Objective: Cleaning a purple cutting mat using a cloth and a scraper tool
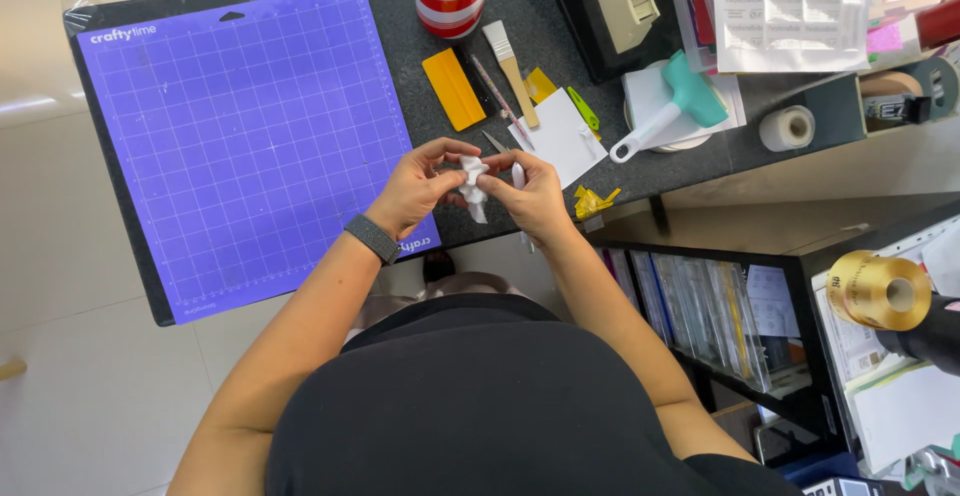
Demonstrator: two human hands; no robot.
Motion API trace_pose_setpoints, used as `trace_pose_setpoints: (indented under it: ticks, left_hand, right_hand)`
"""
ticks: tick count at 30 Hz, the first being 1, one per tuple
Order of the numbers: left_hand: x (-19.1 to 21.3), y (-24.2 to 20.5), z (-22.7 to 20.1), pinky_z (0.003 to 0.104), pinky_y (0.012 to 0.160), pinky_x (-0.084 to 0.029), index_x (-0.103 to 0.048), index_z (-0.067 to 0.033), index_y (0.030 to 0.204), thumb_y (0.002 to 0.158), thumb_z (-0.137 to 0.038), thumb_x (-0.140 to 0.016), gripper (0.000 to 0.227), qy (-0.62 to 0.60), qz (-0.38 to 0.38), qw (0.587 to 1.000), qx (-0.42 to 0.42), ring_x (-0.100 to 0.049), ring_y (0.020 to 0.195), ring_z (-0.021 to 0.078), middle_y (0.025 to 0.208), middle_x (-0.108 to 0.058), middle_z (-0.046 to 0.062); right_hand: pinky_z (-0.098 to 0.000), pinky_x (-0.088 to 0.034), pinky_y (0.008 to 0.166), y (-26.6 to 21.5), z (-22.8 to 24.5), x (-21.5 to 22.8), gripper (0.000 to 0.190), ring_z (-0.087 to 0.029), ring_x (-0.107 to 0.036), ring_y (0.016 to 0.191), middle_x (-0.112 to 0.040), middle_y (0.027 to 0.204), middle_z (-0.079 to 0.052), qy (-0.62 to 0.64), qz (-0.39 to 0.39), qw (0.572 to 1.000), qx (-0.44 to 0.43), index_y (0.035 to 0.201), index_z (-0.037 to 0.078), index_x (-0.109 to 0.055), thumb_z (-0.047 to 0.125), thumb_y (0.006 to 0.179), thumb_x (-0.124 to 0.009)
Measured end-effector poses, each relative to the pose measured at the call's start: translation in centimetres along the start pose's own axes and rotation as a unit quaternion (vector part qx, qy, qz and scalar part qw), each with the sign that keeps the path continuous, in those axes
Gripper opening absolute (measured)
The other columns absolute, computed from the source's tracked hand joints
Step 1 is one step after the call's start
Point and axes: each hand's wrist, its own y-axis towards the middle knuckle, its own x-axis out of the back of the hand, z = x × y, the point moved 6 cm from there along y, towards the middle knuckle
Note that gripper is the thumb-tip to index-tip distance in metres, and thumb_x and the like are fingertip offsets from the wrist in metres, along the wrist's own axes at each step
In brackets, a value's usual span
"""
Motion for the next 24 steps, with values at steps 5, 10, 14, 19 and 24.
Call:
trace_pose_setpoints:
  ticks: [5, 10, 14, 19, 24]
  left_hand:
    - [0.7, 0.5, 0.8, 0.030, 0.059, -0.067, -0.066, -0.0008, 0.108, 0.086, 0.003, -0.075, 0.024, -0.005, -0.012, 1.000, 0.003, -0.072, 0.077, 0.0163, 0.103, -0.066, 0.013]
    - [1.7, 1.3, 2.0, 0.028, 0.051, -0.064, -0.065, 0.0018, 0.091, 0.086, -0.001, -0.081, 0.017, 0.009, -0.028, 1.000, -0.005, -0.073, 0.066, 0.0170, 0.090, -0.069, 0.014]
    - [0.8, 0.9, -0.3, 0.027, 0.054, -0.063, -0.070, -0.0021, 0.107, 0.086, 0.001, -0.078, 0.022, 0.077, 0.036, 0.994, -0.064, -0.070, 0.070, 0.0153, 0.088, -0.070, 0.011]
    - [-0.1, 0.4, -1.0, 0.029, 0.066, -0.065, -0.073, -0.0019, 0.116, 0.083, 0.012, -0.067, 0.036, 0.059, 0.086, 0.993, -0.058, -0.072, 0.079, 0.0158, 0.090, -0.072, 0.010]
    - [0.4, 0.5, -0.9, 0.028, 0.066, -0.065, -0.073, 0.0027, 0.108, 0.087, 0.007, -0.075, 0.021, 0.002, 0.031, 0.999, -0.044, -0.072, 0.076, 0.0141, 0.085, -0.075, 0.014]
  right_hand:
    - [-0.0095, -0.043, 0.052, 0.7, -0.8, 0.9, 0.018, 0.004, -0.055, 0.059, -0.073, 0.086, -0.004, -0.029, -0.027, 0.999, 0.025, 0.091, 0.004, -0.080, 0.004, 0.076, -0.089]
    - [-0.0208, -0.048, 0.074, 0.7, 0.9, 1.1, 0.014, -0.011, -0.069, 0.079, -0.077, 0.088, -0.007, -0.135, -0.003, 0.985, 0.106, 0.084, 0.011, -0.081, 0.006, 0.075, -0.091]
    - [-0.0208, -0.050, 0.075, 0.6, 1.5, 0.8, 0.012, -0.008, -0.068, 0.081, -0.079, 0.090, -0.006, -0.136, -0.009, 0.988, 0.077, 0.085, 0.010, -0.081, 0.006, 0.077, -0.089]
    - [-0.0198, -0.055, 0.071, 0.7, 2.4, 0.2, 0.012, -0.009, -0.068, 0.079, -0.078, 0.093, -0.015, 0.014, -0.007, 1.000, 0.016, 0.084, 0.003, -0.075, 0.001, 0.079, -0.086]
    - [-0.0223, -0.059, 0.068, 0.3, 2.7, -0.8, 0.015, -0.014, -0.072, 0.079, -0.074, 0.095, -0.021, 0.121, 0.000, 0.992, -0.020, 0.085, -0.003, -0.071, -0.001, 0.078, -0.085]
